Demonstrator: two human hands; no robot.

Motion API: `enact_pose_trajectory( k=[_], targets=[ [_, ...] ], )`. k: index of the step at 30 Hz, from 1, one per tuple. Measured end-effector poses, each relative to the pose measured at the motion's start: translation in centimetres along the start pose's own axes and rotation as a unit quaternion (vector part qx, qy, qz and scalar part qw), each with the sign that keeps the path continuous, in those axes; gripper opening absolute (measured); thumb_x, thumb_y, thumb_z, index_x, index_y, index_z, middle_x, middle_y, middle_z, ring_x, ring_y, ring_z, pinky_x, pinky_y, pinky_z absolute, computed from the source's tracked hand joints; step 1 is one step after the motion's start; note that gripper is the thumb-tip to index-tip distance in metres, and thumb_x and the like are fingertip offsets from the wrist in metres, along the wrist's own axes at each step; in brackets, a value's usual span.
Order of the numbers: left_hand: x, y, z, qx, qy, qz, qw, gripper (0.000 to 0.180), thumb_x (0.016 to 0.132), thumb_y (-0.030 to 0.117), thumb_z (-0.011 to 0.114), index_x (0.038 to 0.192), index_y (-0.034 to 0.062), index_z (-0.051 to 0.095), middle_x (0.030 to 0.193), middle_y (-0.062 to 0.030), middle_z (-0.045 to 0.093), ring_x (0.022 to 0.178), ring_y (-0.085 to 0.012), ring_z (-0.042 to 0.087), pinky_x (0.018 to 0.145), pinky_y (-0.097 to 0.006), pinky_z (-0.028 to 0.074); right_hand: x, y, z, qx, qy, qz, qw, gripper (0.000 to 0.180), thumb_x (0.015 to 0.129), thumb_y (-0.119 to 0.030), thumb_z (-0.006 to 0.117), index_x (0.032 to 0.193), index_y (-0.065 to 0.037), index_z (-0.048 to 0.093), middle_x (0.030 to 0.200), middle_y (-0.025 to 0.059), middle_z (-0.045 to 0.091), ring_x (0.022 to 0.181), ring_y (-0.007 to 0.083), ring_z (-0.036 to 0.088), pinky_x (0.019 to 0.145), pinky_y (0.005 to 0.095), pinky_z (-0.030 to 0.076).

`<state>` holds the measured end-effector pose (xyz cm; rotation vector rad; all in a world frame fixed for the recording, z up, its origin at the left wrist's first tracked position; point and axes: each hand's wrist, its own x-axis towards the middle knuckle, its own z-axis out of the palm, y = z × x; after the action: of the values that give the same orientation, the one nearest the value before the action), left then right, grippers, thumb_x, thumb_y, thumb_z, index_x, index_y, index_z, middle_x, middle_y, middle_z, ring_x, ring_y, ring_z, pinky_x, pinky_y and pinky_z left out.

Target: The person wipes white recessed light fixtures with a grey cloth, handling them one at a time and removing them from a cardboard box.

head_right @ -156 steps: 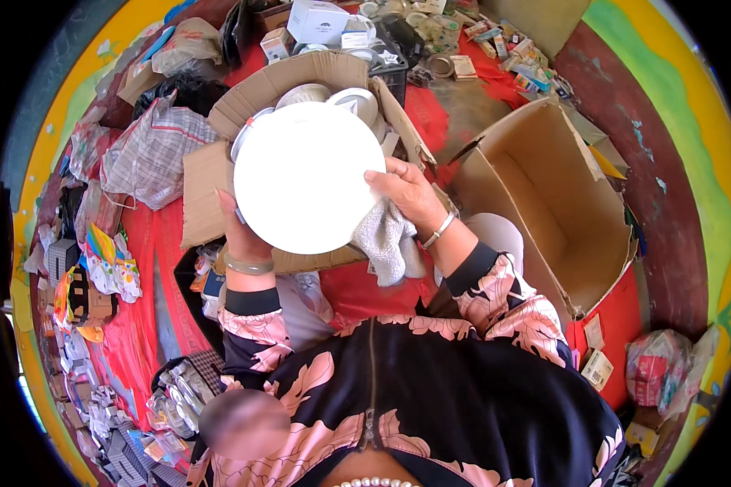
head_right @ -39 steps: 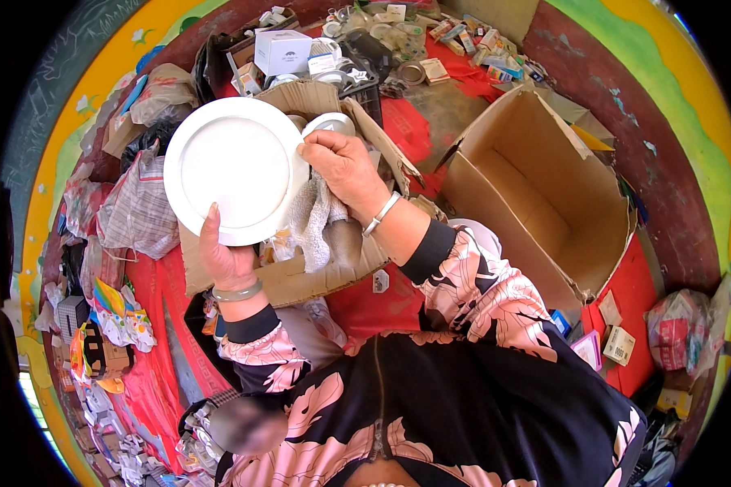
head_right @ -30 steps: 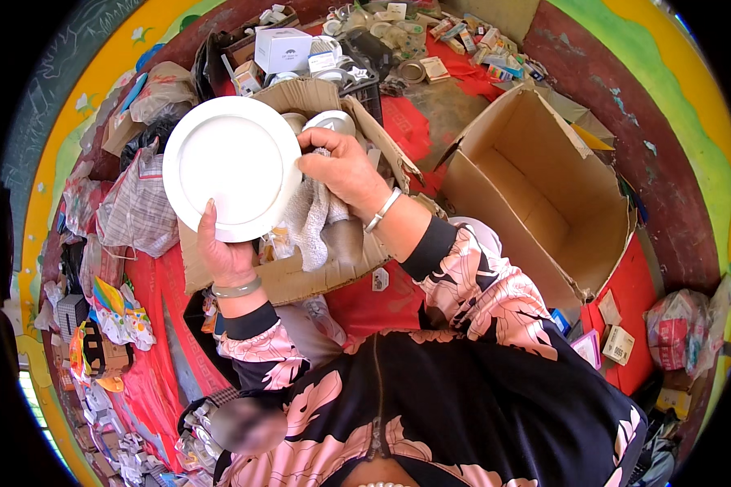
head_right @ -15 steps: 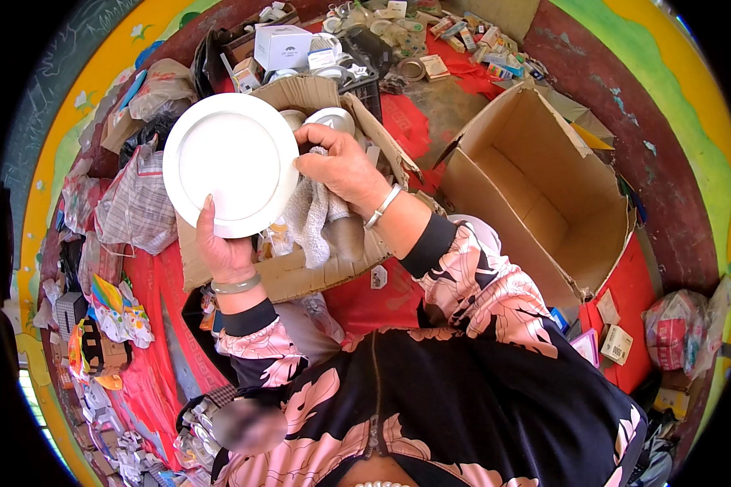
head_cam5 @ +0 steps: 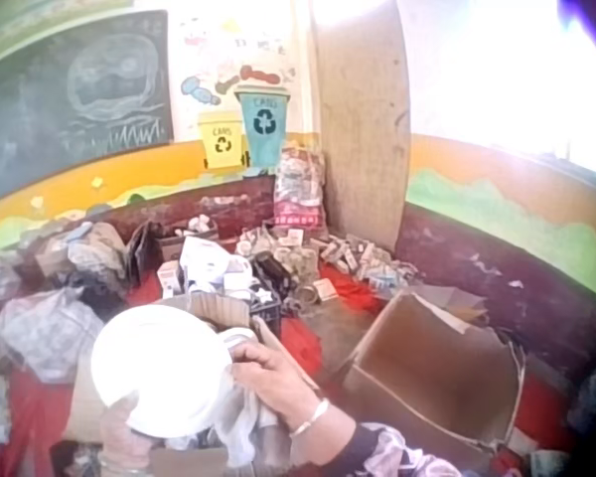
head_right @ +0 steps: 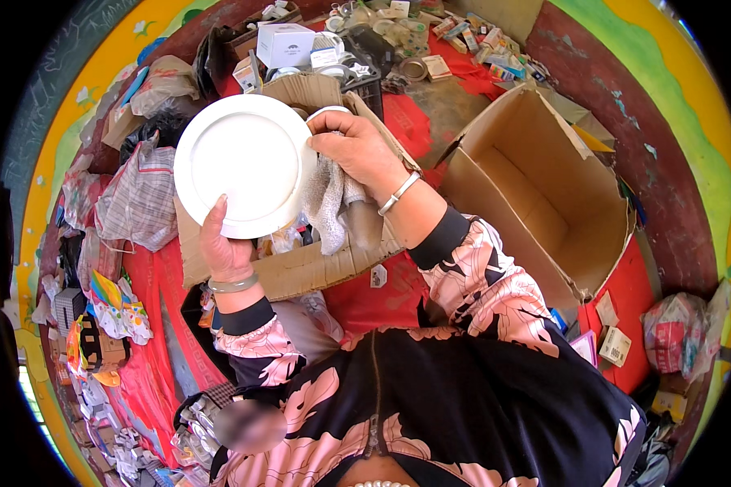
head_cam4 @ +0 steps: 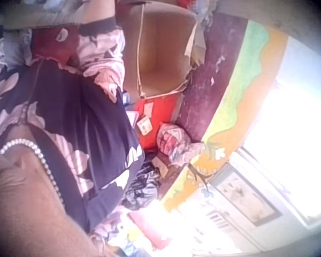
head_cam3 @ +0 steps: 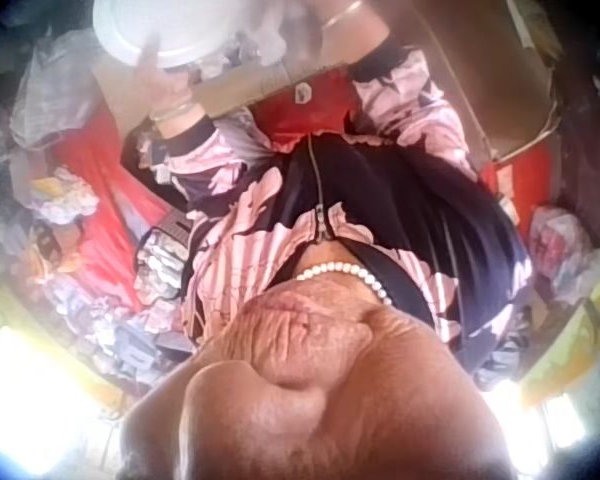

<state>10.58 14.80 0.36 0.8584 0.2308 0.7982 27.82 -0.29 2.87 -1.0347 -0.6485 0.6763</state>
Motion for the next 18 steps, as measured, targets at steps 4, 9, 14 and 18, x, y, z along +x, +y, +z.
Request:
enact_pose_trajectory(
  k=[4,9,14,18],
  targets=[
    [-0.11,0.12,-0.09,0.006,-0.015,-0.022,1.0,0.062,0.081,0.007,0.064,0.135,-0.0024,0.036,0.127,-0.016,0.049,0.115,-0.0282,0.051,0.098,-0.042,0.043,-0.1,0.16,-0.05,0.003,0.037,0.022,0.999,0.016,0.087,-0.016,0.061,0.089,0.0,0.064,0.082,-0.0035,0.056,0.076,0.006,0.05,0.069,0.0221,0.041],
    [-0.21,0.12,-0.03,-0.003,-0.006,-0.036,0.999,0.062,0.081,0.007,0.064,0.135,-0.002,0.035,0.126,-0.0161,0.049,0.115,-0.0286,0.051,0.098,-0.042,0.043,0.01,0.4,-0.1,-0.029,0.045,-0.006,0.999,0.025,0.089,-0.024,0.063,0.086,0.001,0.064,0.081,-0.0033,0.056,0.075,0.0057,0.049,0.067,0.0217,0.041],
    [-0.32,0.16,0.24,-0.002,0.001,-0.034,0.999,0.063,0.081,0.006,0.064,0.136,-0.0019,0.034,0.127,-0.0161,0.049,0.116,-0.0282,0.051,0.098,-0.042,0.043,0.23,0.78,-0.35,-0.053,0.046,-0.011,0.997,0.025,0.088,-0.024,0.065,0.088,0.001,0.064,0.08,-0.0034,0.056,0.073,0.0057,0.048,0.064,0.0221,0.04],
    [-0.35,0.11,0.44,-0.006,0.013,-0.044,0.999,0.062,0.08,0.005,0.064,0.135,-0.0023,0.036,0.127,-0.0157,0.05,0.116,-0.0274,0.051,0.099,-0.041,0.042,0.21,0.18,-0.77,-0.126,0.016,0.014,0.992,0.019,0.086,-0.019,0.067,0.089,0.0,0.065,0.079,-0.0039,0.056,0.071,0.006,0.048,0.063,0.0228,0.04]
  ],
)
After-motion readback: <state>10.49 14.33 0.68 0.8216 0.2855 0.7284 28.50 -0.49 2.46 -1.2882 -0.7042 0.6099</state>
